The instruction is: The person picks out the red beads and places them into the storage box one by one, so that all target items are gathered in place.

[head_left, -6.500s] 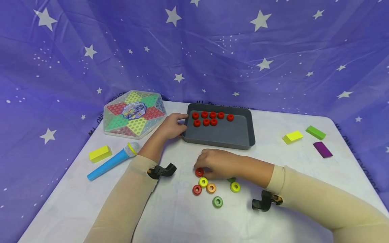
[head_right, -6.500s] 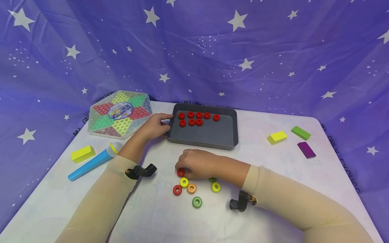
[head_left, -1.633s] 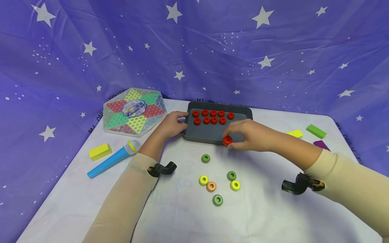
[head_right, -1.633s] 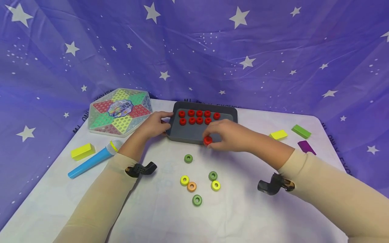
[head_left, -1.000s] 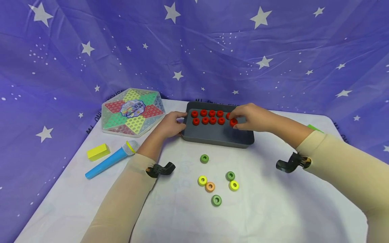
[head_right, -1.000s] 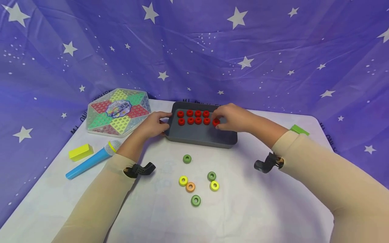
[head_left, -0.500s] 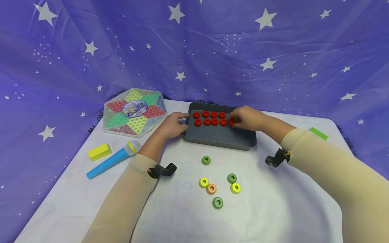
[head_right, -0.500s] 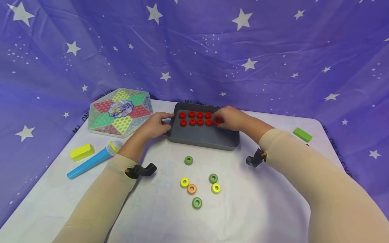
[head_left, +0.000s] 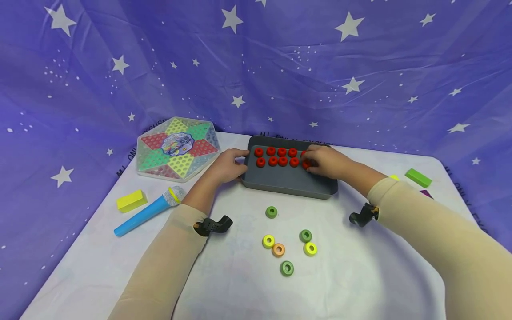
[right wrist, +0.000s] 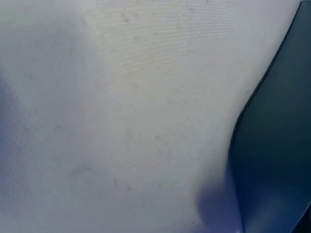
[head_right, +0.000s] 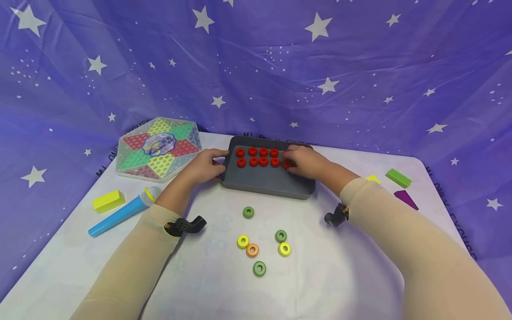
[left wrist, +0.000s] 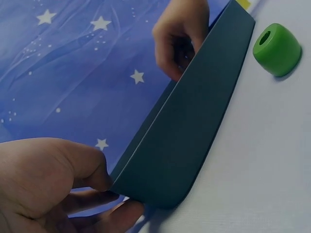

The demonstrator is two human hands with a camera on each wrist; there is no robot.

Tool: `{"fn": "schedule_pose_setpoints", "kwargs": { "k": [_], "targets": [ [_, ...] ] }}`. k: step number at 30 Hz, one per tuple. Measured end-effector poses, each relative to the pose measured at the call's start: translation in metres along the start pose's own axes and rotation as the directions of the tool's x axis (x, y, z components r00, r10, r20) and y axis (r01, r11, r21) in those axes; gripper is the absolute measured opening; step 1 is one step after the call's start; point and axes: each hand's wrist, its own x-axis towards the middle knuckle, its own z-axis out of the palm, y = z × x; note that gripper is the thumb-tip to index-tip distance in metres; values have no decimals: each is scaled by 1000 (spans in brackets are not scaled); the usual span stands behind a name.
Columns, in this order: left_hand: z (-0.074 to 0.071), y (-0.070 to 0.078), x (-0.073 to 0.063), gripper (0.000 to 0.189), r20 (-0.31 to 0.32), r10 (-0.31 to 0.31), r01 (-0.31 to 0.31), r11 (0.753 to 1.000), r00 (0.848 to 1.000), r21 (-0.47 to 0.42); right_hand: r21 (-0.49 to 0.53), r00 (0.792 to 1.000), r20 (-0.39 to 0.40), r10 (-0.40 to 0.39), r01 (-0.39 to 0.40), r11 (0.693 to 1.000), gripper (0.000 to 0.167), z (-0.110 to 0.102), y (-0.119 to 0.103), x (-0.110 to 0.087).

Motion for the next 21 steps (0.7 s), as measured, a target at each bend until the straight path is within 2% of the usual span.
{"fn": "schedule_pose_setpoints", "kwargs": {
  "k": [4, 7, 10, 13, 15, 16, 18, 21],
  "targets": [
    [-1, 4, -2, 62, 30, 13, -13, 1000, 999, 18, 6, 998, -49, 37, -37, 999, 34, -6, -1, -11],
    [-7, 7, -4, 62, 28, 24, -26, 997, 999, 75, 27, 992, -96, 84, -82, 996, 36, -14, -6, -21],
    [-14, 15, -7, 61, -8, 76, -74, 985, 997, 157, 54, 984, -116, 133, -128, 990, 39, -22, -10, -32],
    [-17, 27, -14, 61, -26, 162, -149, 950, 986, 273, 71, 978, -92, 187, -181, 981, 46, -29, -18, -47],
    [-15, 37, -22, 63, -5, 232, -213, 898, 973, 384, 75, 976, -58, 209, -204, 976, 55, -32, -25, -58],
    [-12, 41, -26, 65, 15, 270, -247, 857, 963, 453, 67, 977, -43, 211, -208, 976, 60, -33, -29, -63],
    [-4, 48, -39, 69, 68, 334, -308, 747, 940, 589, 41, 979, -26, 201, -200, 979, 67, -31, -40, -75],
    [15, 51, -59, 76, 148, 404, -367, 545, 903, 754, -6, 985, -32, 169, -170, 985, 74, -24, -59, -92]
  ]
}}
